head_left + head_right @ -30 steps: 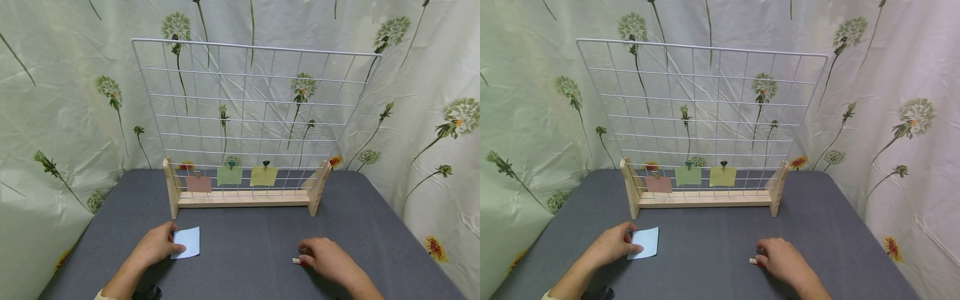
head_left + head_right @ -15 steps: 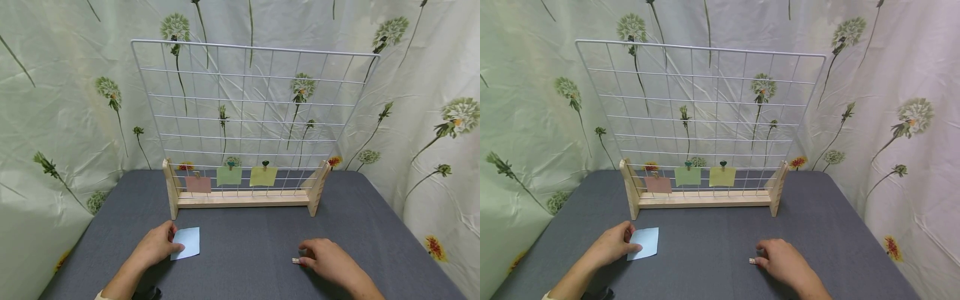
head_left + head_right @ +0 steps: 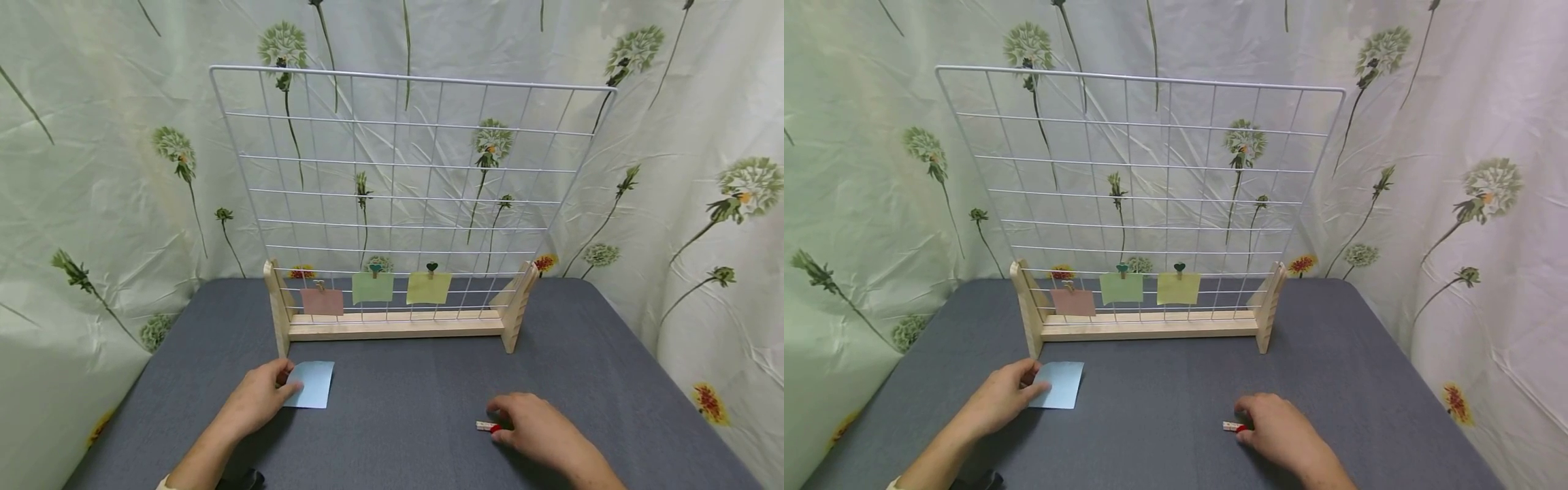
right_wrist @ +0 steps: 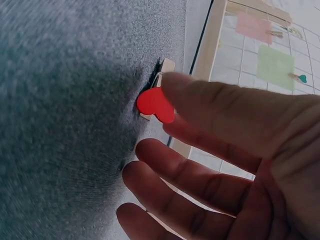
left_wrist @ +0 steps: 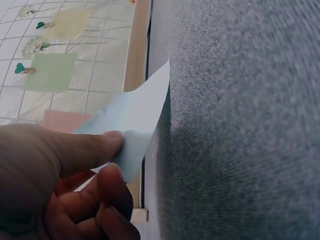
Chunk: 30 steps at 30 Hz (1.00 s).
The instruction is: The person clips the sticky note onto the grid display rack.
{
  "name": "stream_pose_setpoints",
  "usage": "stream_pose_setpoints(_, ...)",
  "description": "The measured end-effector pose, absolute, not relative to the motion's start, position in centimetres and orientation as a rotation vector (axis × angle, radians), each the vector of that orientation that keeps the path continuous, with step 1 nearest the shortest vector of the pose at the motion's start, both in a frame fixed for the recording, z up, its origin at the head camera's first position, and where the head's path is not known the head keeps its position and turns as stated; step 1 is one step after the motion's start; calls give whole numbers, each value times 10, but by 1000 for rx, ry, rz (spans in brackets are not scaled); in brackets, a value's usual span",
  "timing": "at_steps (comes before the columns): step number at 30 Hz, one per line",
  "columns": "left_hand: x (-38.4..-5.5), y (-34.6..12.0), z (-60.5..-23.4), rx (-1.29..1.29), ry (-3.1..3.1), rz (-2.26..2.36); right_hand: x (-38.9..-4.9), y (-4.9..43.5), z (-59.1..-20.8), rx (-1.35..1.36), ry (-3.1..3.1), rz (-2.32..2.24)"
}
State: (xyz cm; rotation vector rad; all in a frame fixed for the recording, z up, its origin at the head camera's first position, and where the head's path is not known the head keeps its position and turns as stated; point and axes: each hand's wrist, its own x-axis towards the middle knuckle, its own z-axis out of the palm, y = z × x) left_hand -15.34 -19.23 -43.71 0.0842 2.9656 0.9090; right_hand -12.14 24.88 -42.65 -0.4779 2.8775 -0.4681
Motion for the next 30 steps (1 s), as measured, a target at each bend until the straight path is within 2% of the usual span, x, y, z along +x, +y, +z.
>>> stream_pose_setpoints(7, -155, -188, -434, 89, 2941, 1030, -120, 250, -432, -657, 2907, -471)
stream_pose_setpoints(15, -157, -181, -428, 84, 2929, 1145, -119, 249, -436, -740, 2912, -484)
stream_pose_setpoints(30, -161, -165, -418, 75, 2899, 1296, -120, 251, -424, -735, 2965, -619)
